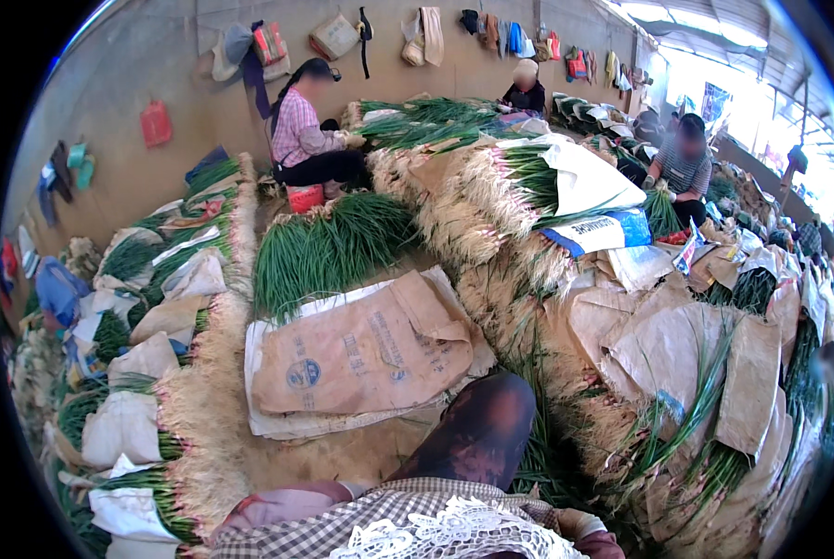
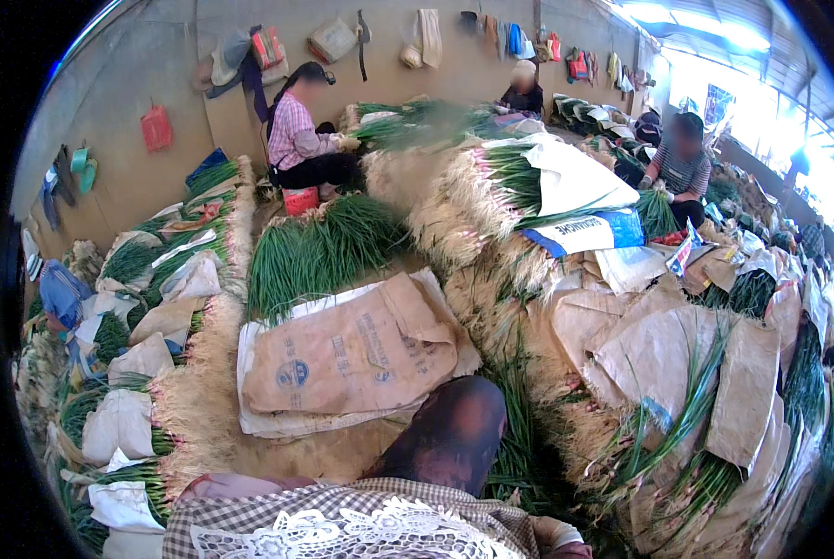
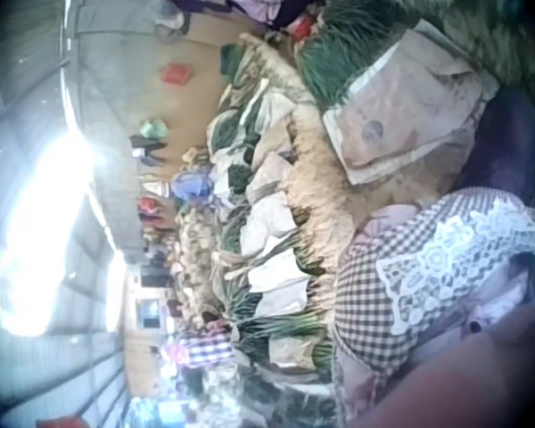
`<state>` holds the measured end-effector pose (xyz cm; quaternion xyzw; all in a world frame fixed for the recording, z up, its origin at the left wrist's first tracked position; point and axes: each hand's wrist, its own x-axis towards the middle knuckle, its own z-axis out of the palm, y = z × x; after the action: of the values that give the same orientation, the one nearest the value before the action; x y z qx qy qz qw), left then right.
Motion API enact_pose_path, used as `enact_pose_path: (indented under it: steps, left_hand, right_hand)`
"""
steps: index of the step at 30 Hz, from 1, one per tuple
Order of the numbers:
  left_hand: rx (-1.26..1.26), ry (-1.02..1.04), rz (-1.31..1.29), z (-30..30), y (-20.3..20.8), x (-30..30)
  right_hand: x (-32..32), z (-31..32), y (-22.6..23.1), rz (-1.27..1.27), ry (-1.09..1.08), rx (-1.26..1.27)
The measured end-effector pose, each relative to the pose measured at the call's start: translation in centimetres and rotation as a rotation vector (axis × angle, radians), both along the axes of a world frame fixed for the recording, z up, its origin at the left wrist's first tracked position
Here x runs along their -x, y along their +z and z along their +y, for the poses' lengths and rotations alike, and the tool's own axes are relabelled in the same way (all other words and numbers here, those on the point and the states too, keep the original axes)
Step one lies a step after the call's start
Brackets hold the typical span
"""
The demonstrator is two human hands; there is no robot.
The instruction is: The person sorts and cleans bundles of green onions, removing loose skins by hand and placing them onto stacks, before covering the piles with paper sheets.
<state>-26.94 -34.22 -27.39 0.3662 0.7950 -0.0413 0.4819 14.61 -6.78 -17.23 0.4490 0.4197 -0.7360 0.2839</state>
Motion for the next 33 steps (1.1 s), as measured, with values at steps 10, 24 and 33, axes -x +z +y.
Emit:
enact_pose_path:
  steps: [10, 24, 33]
  left_hand:
    - [-0.003, -0.058, -0.036, 0.6, -1.6, 0.0]
    - [-0.054, -0.103, -0.077, 2.5, -3.0, -0.8]
    - [-0.08, -0.211, -0.11, 4.6, -5.8, -0.8]
  right_hand:
    - [-1.7, -1.0, -1.1, 0.028, -0.196, 0.269]
    - [2.2, -3.9, 5.8, 0.039, -0.084, -0.052]
    - [0.9, -3.8, 3.0, 0.065, 0.138, -0.32]
